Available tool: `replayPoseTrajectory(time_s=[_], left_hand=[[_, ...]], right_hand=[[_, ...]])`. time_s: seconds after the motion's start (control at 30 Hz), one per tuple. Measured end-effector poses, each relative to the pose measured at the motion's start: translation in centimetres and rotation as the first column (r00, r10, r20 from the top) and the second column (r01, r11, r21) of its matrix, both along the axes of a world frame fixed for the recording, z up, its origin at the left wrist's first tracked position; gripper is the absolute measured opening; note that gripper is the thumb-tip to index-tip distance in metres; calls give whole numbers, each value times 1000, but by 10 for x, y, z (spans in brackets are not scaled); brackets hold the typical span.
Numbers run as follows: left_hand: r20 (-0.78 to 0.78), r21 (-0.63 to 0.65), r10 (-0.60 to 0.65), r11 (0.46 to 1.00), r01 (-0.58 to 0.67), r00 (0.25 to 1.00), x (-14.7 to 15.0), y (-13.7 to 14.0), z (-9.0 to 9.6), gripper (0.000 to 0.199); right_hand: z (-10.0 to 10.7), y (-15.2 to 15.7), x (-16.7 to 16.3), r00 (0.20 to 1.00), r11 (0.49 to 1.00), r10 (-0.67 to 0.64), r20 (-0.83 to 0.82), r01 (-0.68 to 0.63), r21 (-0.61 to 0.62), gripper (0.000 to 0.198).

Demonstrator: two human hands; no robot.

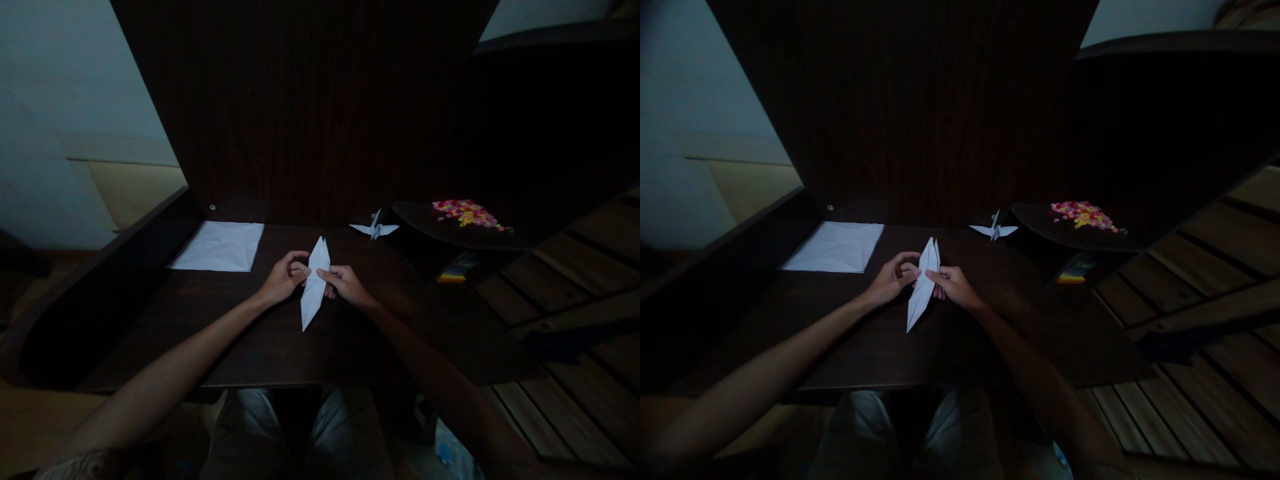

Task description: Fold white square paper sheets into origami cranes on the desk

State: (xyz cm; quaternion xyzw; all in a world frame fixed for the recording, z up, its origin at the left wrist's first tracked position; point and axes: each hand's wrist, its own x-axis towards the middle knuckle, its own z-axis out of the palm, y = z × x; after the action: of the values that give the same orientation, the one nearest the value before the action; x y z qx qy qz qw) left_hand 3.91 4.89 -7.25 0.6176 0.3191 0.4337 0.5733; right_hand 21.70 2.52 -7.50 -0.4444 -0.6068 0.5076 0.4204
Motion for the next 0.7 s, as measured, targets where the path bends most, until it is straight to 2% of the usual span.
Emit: replayPoseTrajectory(time_s=[0.2, 0.47, 0.6, 0.7], left_hand=[[47, -15, -39, 999, 40, 998, 0, 1, -3, 32], [-31, 16, -173, 985, 174, 984, 2, -3, -1, 25], [-111, 48, -95, 994, 100, 989, 0, -2, 6, 19], [-104, -1, -28, 1000, 28, 994, -1, 0, 8, 22]], right_hand=[[2, -1, -1, 995, 996, -52, -83, 58, 71, 43], [1, -5, -5, 995, 989, 34, -90, -21, 148, 30], [-1, -4, -4, 998, 983, 22, -63, -10, 182, 28], [-2, -5, -3, 999, 975, -42, -26, 47, 218, 26]])
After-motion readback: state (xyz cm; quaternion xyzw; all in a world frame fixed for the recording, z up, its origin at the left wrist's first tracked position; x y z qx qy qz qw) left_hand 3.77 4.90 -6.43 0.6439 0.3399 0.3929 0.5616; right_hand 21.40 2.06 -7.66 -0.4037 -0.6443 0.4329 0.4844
